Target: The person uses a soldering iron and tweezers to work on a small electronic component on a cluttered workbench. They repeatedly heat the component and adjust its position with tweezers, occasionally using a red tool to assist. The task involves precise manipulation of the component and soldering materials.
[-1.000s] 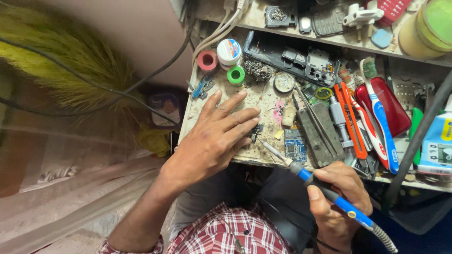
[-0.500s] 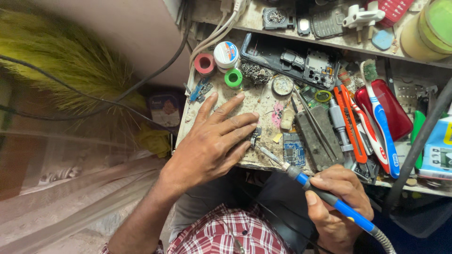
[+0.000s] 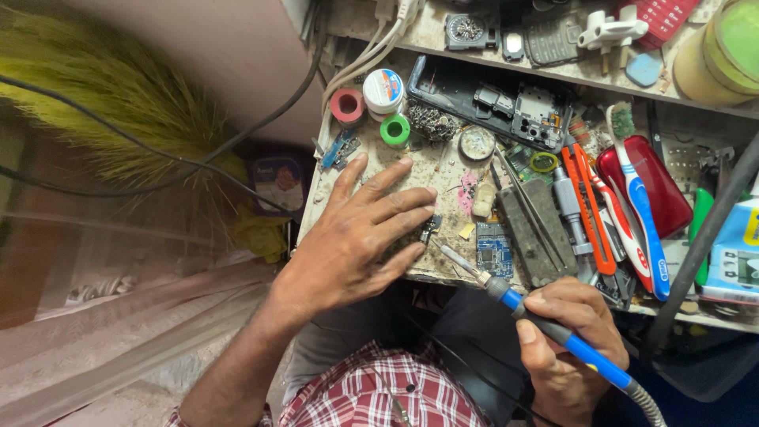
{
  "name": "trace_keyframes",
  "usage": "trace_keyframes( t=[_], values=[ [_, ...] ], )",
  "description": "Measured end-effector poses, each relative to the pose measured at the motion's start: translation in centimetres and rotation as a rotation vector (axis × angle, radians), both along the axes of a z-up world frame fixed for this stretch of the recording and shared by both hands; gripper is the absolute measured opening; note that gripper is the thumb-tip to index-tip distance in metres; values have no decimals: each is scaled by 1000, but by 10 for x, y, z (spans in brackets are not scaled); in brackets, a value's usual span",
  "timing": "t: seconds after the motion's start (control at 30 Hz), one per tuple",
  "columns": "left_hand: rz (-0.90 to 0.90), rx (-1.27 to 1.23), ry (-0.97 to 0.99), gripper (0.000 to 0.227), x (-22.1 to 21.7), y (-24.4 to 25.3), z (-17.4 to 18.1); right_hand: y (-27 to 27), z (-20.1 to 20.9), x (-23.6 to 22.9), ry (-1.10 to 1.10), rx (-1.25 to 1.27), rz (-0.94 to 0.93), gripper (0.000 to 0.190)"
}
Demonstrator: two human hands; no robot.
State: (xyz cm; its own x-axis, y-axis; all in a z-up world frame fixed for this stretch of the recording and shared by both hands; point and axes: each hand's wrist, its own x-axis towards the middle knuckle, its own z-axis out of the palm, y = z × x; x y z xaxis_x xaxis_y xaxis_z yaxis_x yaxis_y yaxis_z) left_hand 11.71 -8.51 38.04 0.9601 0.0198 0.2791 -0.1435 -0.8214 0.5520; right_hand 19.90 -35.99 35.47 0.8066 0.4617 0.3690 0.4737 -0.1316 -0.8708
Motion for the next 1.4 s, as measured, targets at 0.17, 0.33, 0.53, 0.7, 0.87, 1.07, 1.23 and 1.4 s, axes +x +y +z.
trace_keyframes(
  t=[0.17, 0.33, 0.53, 0.7, 0.87, 1.07, 1.23, 1.4],
  values=[
    [-9, -34, 13, 44, 0, 2, 1, -1, 0, -1, 31, 3, -5, 27],
    [-12, -28, 17, 43, -1, 1, 3, 0, 1, -3, 58, 29, -17, 27],
    [4, -12, 36, 40, 0, -1, 2, -1, 2, -4, 65, 3, -34, 27],
    [13, -22, 34, 39, 1, -1, 1, -2, 3, -6, 64, -35, -75, 24],
    [11, -41, 32, 39, 1, 0, 1, -1, 2, -6, 80, -34, -87, 23],
    [14, -50, 35, 38, 1, 0, 1, -1, 1, -6, 86, 3, -73, 23],
    [14, -49, 39, 38, 1, 0, 1, -1, 0, -6, 108, 12, -79, 23],
    [16, -40, 41, 38, 2, 0, 1, -1, -1, -6, 107, 8, -77, 24]
  ],
)
